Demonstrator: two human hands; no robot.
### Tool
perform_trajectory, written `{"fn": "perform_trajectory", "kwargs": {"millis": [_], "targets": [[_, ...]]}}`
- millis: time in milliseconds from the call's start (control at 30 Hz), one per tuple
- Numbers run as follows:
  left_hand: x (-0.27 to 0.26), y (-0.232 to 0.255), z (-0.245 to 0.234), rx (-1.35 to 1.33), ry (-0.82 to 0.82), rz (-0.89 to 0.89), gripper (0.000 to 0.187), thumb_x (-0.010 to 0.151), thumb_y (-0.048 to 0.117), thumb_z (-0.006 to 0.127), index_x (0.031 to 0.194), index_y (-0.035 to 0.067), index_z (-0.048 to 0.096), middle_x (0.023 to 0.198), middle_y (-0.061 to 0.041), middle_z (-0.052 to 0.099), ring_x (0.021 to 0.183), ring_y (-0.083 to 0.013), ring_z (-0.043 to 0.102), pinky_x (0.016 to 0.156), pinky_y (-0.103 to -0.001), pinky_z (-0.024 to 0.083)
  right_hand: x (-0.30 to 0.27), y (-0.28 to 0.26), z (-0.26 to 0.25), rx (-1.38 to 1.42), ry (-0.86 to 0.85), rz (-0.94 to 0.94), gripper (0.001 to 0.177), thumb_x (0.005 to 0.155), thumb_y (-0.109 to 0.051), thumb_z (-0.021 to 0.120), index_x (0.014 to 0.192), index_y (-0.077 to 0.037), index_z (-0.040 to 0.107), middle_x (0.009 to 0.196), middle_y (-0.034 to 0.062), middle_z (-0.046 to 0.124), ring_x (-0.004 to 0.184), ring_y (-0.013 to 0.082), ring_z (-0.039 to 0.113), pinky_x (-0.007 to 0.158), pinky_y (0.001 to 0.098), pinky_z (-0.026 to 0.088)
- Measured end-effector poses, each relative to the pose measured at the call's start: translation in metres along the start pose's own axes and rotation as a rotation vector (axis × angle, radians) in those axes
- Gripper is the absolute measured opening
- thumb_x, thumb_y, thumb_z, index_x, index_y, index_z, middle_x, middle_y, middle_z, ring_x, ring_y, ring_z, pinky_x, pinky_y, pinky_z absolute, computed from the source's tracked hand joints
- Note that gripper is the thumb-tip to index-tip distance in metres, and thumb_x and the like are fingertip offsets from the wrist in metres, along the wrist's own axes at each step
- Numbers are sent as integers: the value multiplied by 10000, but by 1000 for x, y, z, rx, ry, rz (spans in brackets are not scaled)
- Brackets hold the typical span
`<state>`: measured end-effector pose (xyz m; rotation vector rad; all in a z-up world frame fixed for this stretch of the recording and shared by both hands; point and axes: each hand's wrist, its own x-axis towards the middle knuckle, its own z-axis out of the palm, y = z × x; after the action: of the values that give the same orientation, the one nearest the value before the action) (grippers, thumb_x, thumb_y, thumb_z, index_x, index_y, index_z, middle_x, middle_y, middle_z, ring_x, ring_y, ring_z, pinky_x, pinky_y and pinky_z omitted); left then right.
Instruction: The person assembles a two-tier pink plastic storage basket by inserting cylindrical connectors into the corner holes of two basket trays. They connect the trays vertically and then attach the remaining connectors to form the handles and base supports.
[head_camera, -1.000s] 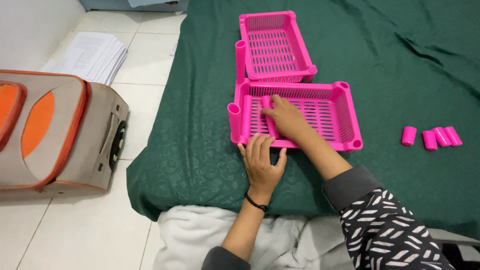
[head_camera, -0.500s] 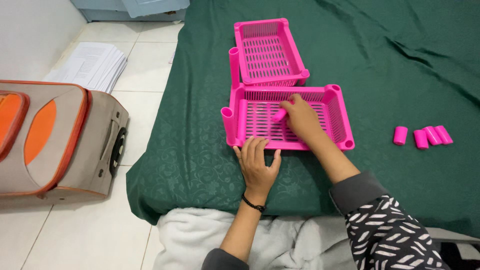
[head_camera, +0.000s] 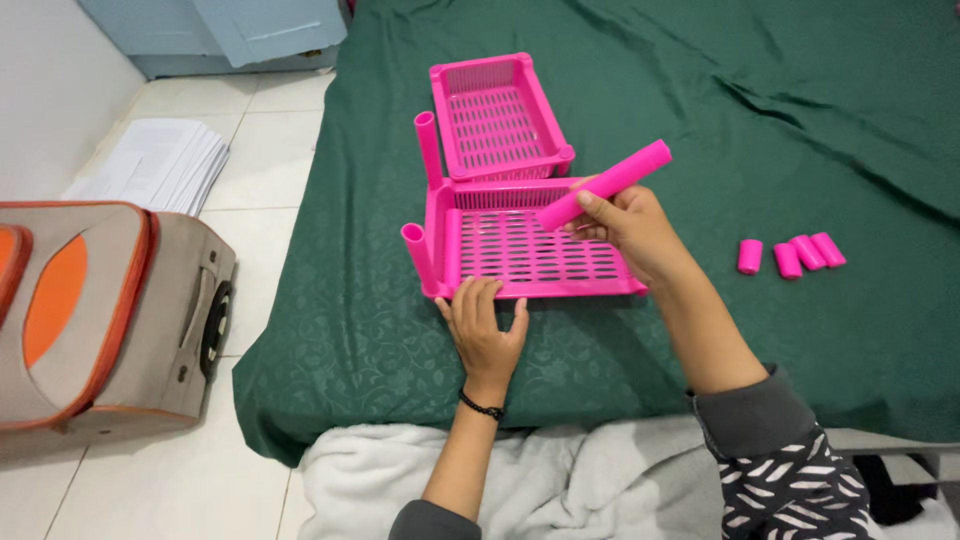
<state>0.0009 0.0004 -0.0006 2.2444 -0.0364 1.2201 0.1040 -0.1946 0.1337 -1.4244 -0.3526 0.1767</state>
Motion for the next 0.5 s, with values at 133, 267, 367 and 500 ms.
{"fn": "perform_trajectory", "kwargs": {"millis": [133, 267, 367, 500], "targets": [[3, 1, -2, 35, 1, 23, 418, 850, 288, 812, 1177, 103, 627, 1224, -52, 625, 1306, -292, 543, 1253, -637, 158, -16, -2, -13, 67, 5, 15, 286, 1010, -212, 625, 1198, -1, 670, 1085, 97, 739, 951, 174, 727, 823, 343, 622], [4, 4, -4, 56, -42, 51, 441, 809, 296, 815, 1178, 111, 659, 1214, -53, 633, 1286, -292, 546, 1213, -678, 140, -38, -1, -39, -210, 84, 31, 310, 983, -196, 648, 1243, -26, 643, 1100, 58, 721, 955, 138, 697, 814, 311, 578], [7, 7, -4, 48, -91, 126, 453, 789, 314, 824, 1178, 123, 693, 1199, -47, 640, 1272, -290, 547, 1187, -687, 142, -56, -1, -65, -273, 75, 34, 352, 987, -202, 633, 1298, -37, 637, 1068, 24, 710, 914, 103, 659, 792, 291, 554], [12, 14, -2, -3, -153, 185, 439, 804, 310, 829, 1194, 142, 717, 1200, -29, 649, 1288, -274, 552, 1223, -664, 175, -74, 3, -95, -244, 218, 43, 340, 994, -214, 637, 1280, -37, 687, 936, 6, 703, 770, 90, 642, 693, 261, 530]]}}
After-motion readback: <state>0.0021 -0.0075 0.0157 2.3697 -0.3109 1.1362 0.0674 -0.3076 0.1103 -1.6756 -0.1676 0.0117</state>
